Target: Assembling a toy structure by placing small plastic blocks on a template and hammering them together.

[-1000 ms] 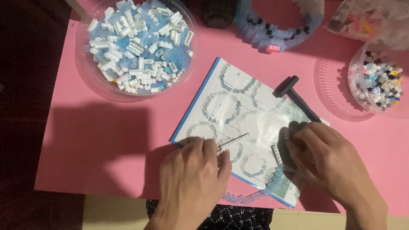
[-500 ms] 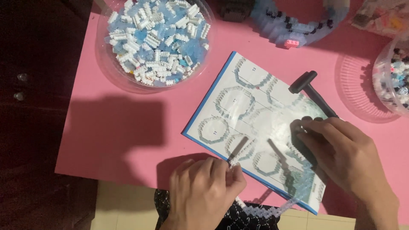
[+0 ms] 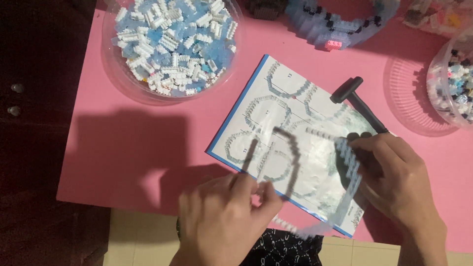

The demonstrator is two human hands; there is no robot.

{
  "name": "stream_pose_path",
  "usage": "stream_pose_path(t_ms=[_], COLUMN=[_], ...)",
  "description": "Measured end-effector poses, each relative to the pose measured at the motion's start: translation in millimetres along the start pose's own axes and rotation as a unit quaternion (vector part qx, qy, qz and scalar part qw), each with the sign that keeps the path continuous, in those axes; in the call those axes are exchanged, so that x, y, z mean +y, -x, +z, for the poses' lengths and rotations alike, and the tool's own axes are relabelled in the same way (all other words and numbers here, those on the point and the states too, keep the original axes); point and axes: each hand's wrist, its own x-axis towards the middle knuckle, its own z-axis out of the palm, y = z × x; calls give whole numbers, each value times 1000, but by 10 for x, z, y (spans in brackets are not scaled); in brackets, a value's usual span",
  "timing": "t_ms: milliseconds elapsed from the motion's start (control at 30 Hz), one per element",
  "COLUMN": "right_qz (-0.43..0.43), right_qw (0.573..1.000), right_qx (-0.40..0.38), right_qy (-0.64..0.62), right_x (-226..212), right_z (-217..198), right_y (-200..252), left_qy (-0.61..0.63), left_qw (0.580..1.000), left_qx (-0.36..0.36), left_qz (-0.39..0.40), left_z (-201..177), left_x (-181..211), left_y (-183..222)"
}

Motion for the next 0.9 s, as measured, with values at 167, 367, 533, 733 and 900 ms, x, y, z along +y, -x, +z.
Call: stream_pose_path(t_ms=[167, 367, 533, 733, 900], right_qz=[65, 147, 135, -15, -117], right_qw=[996, 987, 983, 998, 991], right_qx=[55, 67, 73, -4, -53], right_qy=[-27, -8, -101, -55, -25], right_x=[-180, -303, -641, -879, -651], right_z=[63, -12, -60, 133, 9], right_y=[23, 60, -52, -486, -619], left_qy=[7, 129, 86, 7, 6], left_qw=[996, 983, 985, 990, 991], left_qx=[-85, -43, 35, 16, 15], left_qz=[22, 122, 147, 140, 133], left_z=[216, 277, 283, 291, 266], left_x=[103, -52, -188, -183, -211], left_y=[-112, 82, 132, 95, 85])
